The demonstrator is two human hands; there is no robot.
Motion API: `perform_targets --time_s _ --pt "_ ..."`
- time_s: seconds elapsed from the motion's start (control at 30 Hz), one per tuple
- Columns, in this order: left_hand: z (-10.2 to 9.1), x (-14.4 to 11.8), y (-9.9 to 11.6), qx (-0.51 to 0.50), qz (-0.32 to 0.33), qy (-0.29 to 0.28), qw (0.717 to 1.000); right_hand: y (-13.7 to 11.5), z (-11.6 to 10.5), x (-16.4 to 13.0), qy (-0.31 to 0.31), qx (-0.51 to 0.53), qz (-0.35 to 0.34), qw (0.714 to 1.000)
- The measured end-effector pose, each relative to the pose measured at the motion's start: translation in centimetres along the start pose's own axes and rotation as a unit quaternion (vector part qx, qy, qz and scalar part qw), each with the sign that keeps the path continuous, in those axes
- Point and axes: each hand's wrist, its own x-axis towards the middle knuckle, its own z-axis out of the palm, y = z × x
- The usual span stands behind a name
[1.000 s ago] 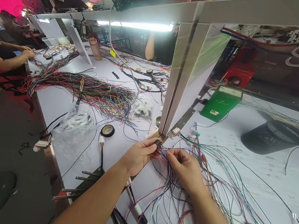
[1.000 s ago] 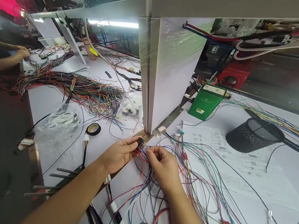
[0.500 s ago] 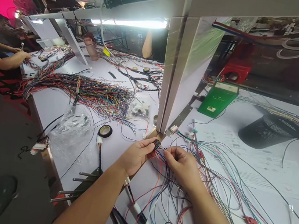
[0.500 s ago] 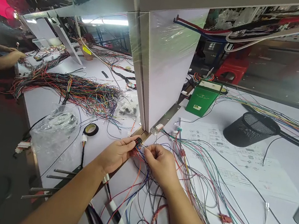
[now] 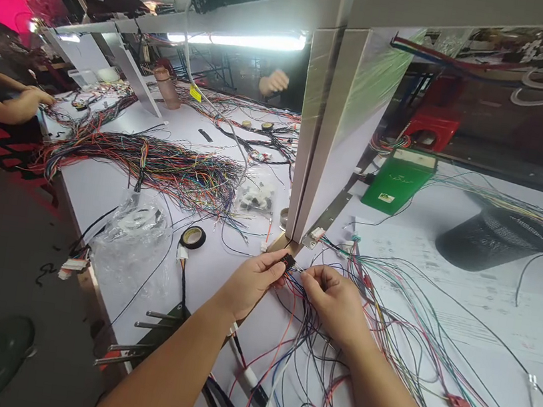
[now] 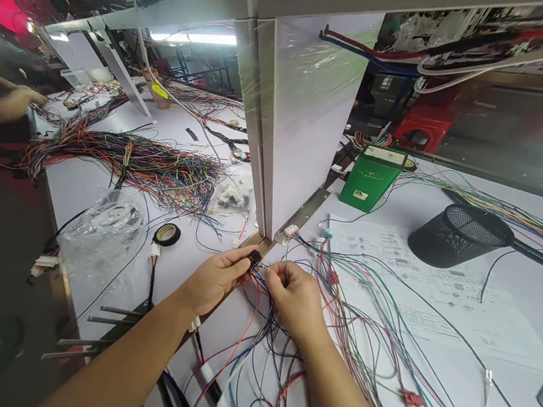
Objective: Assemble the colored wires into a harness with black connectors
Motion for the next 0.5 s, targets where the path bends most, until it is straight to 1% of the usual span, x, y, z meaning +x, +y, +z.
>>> perform_targets --time_s 0.17,0.27,0.5 --pt "-0.12 0.0 -0.03 -0.001 -0.01 -0.008 1.0 0.25 0.12 0.09 0.002 0.014 -0.005 1.0" --pt "-0.11 0.05 -0.03 0.004 -0.009 -0.008 1.0 0.3 0.1 0.2 0.005 -0.002 -0.006 1.0" --pt "0.41 -0.21 0.25 0.09 0.007 0.006 0.996 0.52 0.28 0.24 0.005 -0.044 -0.023 0.999"
